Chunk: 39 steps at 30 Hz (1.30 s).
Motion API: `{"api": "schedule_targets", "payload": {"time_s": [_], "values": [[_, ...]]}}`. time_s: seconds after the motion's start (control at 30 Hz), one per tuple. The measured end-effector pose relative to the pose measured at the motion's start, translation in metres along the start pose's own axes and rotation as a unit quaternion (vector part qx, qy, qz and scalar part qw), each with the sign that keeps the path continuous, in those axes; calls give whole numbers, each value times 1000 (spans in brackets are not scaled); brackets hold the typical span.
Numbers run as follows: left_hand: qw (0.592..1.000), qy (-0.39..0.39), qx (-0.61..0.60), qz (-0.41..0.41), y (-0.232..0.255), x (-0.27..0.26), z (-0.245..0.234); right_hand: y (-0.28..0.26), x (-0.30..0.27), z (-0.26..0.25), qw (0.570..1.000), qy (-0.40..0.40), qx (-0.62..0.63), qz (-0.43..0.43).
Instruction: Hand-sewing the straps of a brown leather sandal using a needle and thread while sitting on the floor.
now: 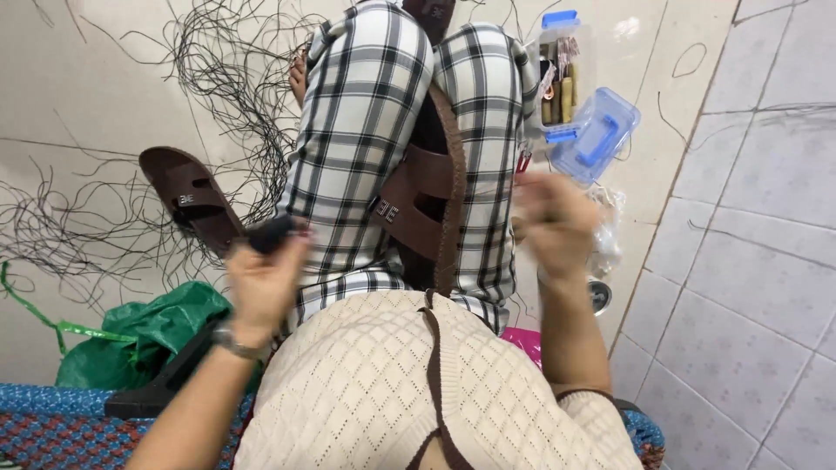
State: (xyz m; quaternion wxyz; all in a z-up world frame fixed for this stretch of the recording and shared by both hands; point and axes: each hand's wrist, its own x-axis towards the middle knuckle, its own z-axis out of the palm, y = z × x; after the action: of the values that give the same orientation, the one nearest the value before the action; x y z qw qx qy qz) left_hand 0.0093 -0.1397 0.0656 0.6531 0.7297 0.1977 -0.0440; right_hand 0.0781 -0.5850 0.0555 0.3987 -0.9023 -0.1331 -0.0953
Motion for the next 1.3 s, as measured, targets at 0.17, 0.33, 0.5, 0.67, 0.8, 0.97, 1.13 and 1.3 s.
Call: {"api": "schedule_targets", "payload": {"time_s": [0.17,0.33,0.5,0.67,0.8,0.97,1.13,1.3], "values": [[878,166,416,167,-153,51,-199,91,-83,-200,685,463,409,386],[827,35,549,118,-55,31,-115,210,-155,-254,790,571,7,222],[909,-251,196,269,44,12,22,-34,-18,-27,962,203,69,170],[905,-321,280,-6,61,-1,25,-116,20,31,995,-69,73,29],[890,-450,24,-73,63,-7,39,-64,-7,47,988,43,67,132],[915,-217,240,241,79,3,66,-66,-2,50,938,110,245,220],[854,-157,409,281,-8,-14,44,-44,5,53,757,25,629,174],[889,-326,242,211,16,-24,46,-41,16,76,780,71,579,225]]}}
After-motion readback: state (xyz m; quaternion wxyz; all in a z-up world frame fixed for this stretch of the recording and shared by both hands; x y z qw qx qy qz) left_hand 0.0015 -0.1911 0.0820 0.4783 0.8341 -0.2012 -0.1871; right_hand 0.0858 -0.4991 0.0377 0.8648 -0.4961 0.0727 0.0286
